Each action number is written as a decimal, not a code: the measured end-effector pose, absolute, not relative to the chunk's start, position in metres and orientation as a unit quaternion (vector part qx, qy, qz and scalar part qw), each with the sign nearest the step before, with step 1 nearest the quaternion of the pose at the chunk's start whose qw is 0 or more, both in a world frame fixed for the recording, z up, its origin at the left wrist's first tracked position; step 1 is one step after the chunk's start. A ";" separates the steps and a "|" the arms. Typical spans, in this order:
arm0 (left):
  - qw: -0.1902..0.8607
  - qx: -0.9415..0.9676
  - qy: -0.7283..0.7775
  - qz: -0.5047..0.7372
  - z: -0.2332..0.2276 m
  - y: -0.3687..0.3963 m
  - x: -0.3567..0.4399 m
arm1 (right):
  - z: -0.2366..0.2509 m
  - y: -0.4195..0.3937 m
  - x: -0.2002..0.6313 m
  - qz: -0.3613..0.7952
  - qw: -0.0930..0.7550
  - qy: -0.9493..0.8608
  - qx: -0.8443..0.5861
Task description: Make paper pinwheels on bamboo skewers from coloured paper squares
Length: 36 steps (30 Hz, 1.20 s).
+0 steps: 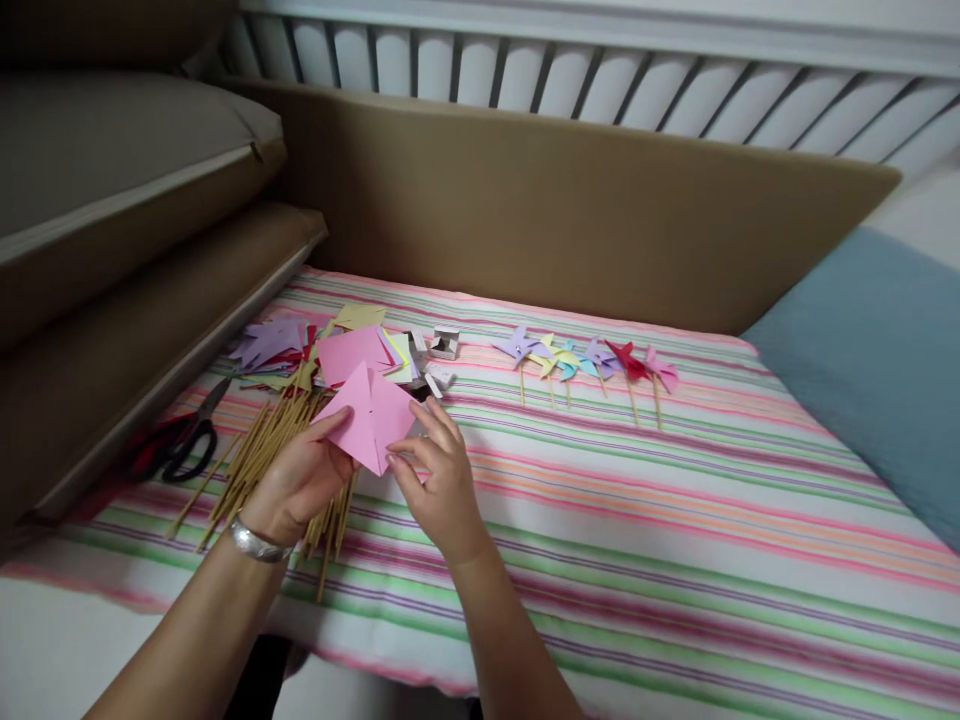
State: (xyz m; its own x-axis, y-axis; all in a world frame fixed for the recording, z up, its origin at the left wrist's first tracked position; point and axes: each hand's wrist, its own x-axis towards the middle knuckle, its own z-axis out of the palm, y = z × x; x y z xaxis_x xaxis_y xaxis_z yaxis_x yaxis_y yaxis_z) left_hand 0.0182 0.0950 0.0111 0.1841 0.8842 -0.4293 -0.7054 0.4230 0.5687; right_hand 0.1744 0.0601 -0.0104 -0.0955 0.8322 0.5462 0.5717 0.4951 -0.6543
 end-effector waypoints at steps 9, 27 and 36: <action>0.757 0.133 0.362 0.527 0.011 0.089 0.021 | -0.012 0.056 0.166 0.066 0.459 -0.763 -0.451; 0.708 0.217 0.363 0.565 0.003 0.078 0.037 | -0.012 0.060 0.162 0.212 0.510 -0.632 -0.543; 0.707 0.227 0.377 0.553 0.001 0.075 0.042 | -0.009 0.063 0.164 0.205 0.519 -0.604 -0.570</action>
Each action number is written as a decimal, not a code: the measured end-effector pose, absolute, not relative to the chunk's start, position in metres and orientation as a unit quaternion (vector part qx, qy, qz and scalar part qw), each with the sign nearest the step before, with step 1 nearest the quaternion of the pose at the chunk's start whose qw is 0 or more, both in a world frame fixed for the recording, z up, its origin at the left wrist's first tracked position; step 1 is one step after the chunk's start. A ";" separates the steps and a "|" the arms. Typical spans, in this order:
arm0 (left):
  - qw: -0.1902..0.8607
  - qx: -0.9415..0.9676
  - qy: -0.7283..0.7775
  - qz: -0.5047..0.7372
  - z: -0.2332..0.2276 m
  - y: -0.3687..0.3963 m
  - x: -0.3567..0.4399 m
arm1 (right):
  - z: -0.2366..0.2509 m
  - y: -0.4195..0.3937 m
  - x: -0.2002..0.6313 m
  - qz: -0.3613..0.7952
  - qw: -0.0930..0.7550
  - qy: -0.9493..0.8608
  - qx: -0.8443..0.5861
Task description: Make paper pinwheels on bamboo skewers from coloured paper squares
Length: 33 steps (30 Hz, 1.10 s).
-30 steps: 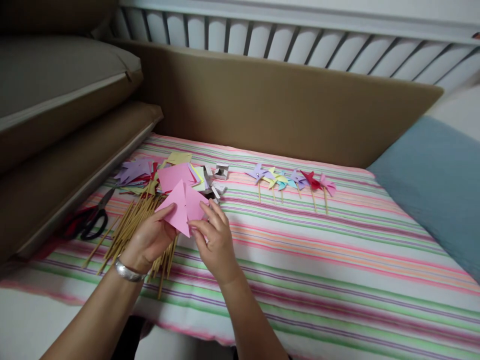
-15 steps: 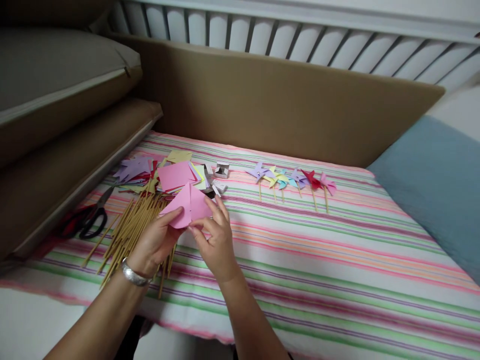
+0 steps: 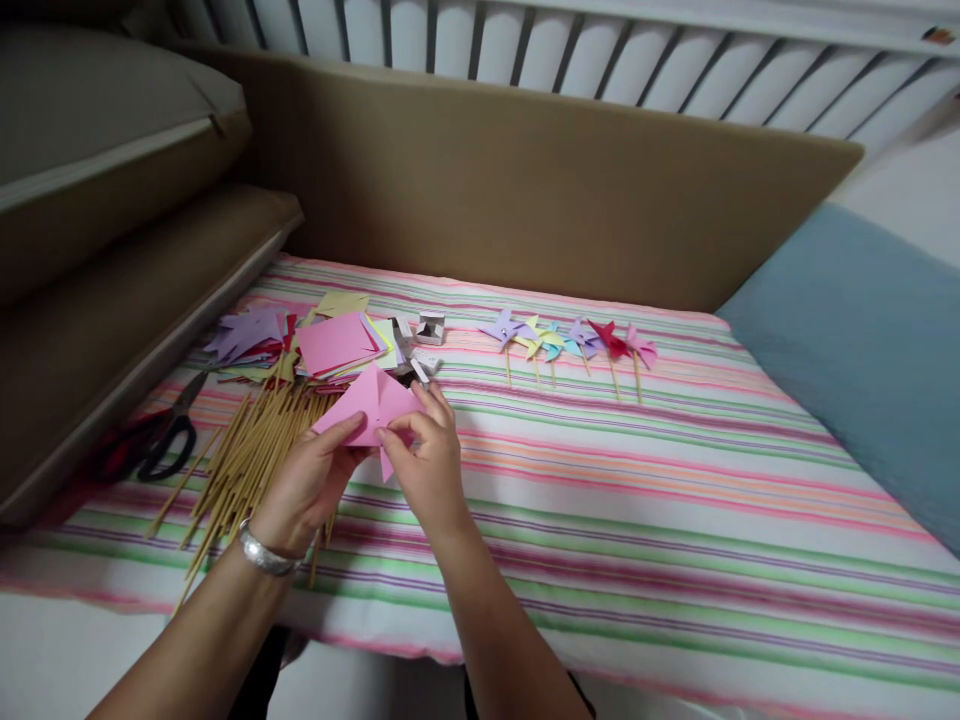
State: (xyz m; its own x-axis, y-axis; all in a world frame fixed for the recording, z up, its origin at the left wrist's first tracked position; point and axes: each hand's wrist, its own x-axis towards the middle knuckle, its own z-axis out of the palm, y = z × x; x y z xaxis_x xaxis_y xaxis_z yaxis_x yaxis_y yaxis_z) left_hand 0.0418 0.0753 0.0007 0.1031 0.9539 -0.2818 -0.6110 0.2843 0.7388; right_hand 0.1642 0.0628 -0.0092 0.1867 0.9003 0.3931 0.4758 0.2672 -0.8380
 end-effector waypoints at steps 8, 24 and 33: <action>0.715 0.238 0.354 0.554 0.002 0.073 0.044 | -0.010 0.065 0.165 0.208 0.514 -0.589 -0.588; 0.657 0.284 0.458 0.527 0.002 0.076 0.043 | -0.003 0.069 0.180 0.329 0.548 -0.492 -0.591; 0.685 0.357 0.469 0.428 0.002 0.073 0.044 | 0.003 0.066 0.195 0.614 0.456 -0.411 -0.497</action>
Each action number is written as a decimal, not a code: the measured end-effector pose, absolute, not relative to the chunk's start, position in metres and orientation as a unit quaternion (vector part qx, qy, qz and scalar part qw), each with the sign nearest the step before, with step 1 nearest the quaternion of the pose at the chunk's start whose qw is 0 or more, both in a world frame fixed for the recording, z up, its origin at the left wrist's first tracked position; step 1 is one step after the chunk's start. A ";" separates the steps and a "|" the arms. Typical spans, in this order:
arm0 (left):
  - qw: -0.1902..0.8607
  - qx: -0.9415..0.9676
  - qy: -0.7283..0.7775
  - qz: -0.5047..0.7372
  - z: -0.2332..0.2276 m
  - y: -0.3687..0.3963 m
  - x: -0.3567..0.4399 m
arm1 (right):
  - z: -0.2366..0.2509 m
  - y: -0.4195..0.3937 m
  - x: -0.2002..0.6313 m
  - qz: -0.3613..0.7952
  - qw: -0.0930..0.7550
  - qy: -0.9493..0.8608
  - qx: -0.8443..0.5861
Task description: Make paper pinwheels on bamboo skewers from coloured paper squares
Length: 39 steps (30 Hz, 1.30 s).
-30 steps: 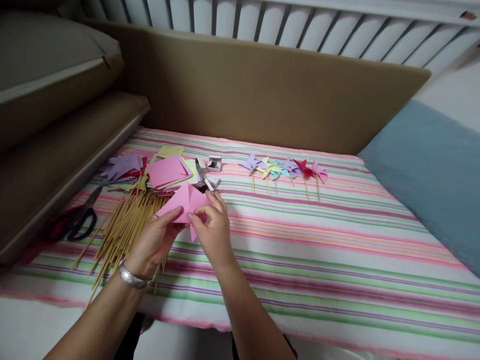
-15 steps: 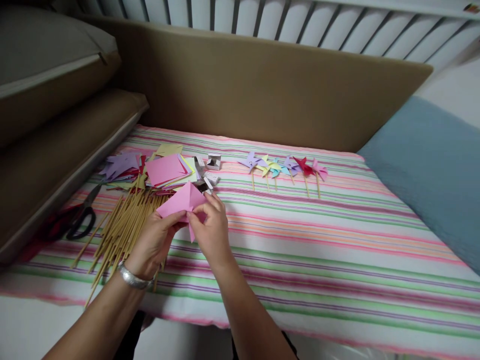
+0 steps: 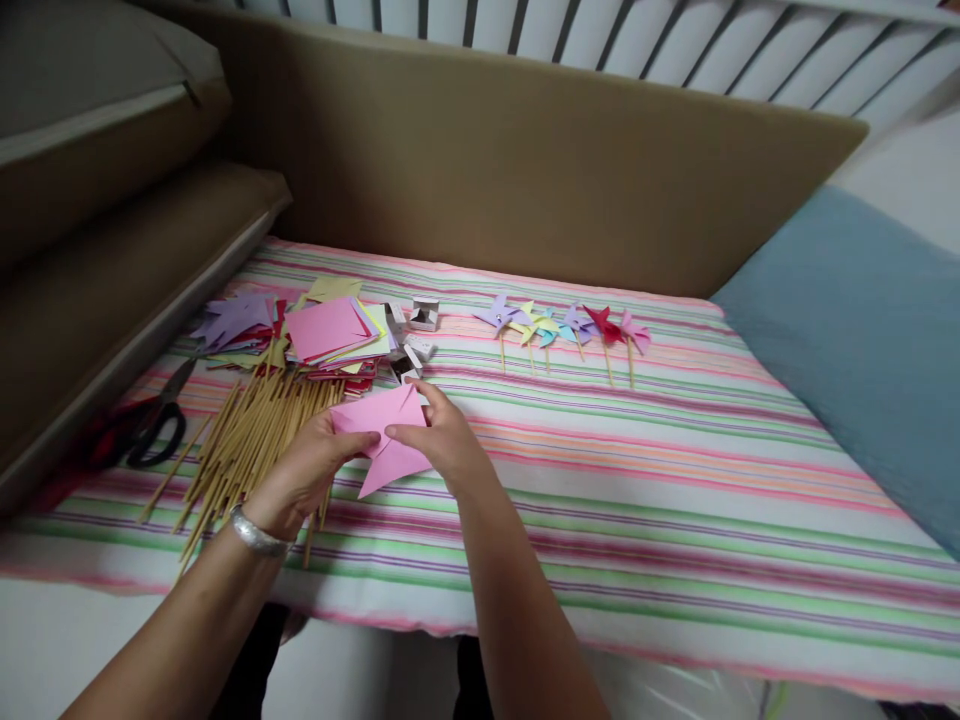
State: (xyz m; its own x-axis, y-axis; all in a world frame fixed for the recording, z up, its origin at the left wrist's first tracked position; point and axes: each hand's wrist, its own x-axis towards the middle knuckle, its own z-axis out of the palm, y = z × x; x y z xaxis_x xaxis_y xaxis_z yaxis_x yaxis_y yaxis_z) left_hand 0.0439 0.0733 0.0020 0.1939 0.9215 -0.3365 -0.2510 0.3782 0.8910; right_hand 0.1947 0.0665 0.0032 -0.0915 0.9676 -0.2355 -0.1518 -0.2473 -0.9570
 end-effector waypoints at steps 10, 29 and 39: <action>0.720 0.307 0.430 0.450 -0.003 0.072 0.044 | 0.003 0.067 0.188 0.611 0.497 -0.368 -0.493; 0.657 0.270 0.477 0.517 -0.002 0.088 0.023 | -0.003 0.060 0.174 0.341 0.533 -0.528 -0.566; 0.637 0.288 0.479 0.530 0.008 0.093 0.002 | -0.001 0.053 0.167 0.061 0.430 -0.771 -0.466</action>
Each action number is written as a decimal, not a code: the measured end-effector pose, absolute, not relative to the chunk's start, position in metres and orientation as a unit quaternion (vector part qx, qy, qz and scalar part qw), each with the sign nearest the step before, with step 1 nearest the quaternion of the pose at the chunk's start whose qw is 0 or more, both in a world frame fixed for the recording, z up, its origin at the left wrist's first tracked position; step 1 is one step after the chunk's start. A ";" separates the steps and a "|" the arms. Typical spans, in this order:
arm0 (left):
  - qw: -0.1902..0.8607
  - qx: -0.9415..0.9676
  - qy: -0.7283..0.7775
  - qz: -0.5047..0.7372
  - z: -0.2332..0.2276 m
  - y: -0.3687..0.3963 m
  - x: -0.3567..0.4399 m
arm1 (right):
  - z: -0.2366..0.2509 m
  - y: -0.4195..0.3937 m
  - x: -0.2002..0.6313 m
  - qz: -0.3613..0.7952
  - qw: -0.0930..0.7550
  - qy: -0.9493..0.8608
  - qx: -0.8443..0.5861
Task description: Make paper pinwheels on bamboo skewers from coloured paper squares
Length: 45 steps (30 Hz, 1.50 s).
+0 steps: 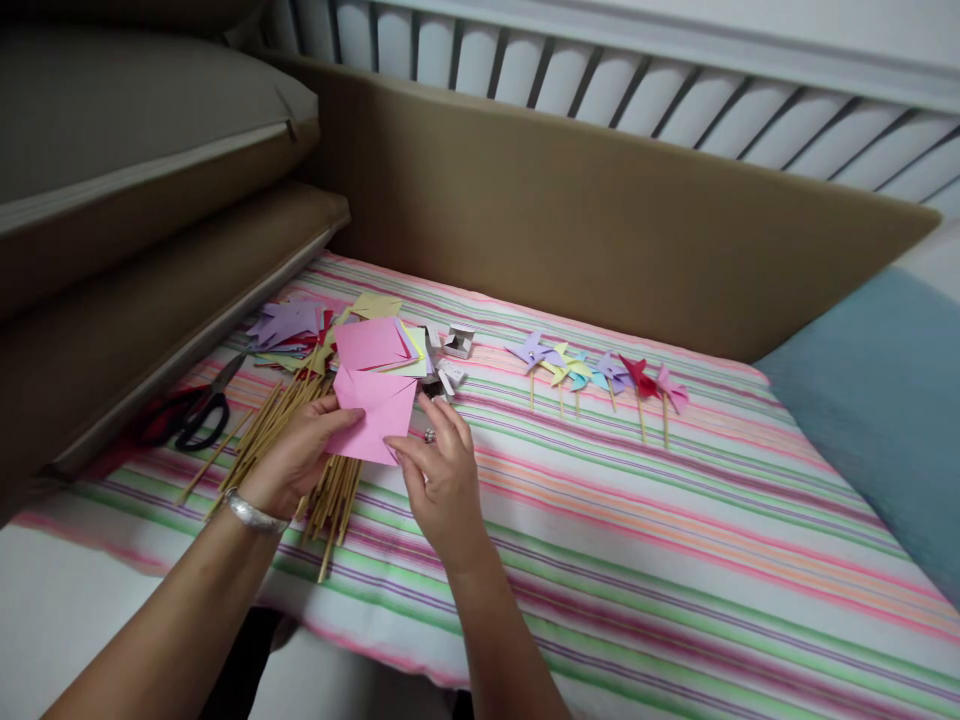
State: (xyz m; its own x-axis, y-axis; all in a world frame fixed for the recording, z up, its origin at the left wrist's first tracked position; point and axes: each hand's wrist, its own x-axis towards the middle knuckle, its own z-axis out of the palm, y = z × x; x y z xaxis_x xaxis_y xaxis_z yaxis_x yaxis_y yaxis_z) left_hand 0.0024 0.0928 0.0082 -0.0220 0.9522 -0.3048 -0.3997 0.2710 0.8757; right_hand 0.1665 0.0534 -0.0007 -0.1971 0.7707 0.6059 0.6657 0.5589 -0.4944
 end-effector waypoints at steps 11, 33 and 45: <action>0.639 0.319 0.466 0.522 0.008 0.091 0.001 | 0.003 0.051 0.167 0.111 0.410 -0.783 -0.455; 0.656 0.455 0.448 0.402 0.011 0.082 0.018 | 0.001 0.057 0.168 0.135 0.427 -0.721 -0.529; 0.656 0.480 0.430 0.393 0.006 0.083 0.016 | 0.001 0.055 0.167 0.160 0.422 -0.707 -0.545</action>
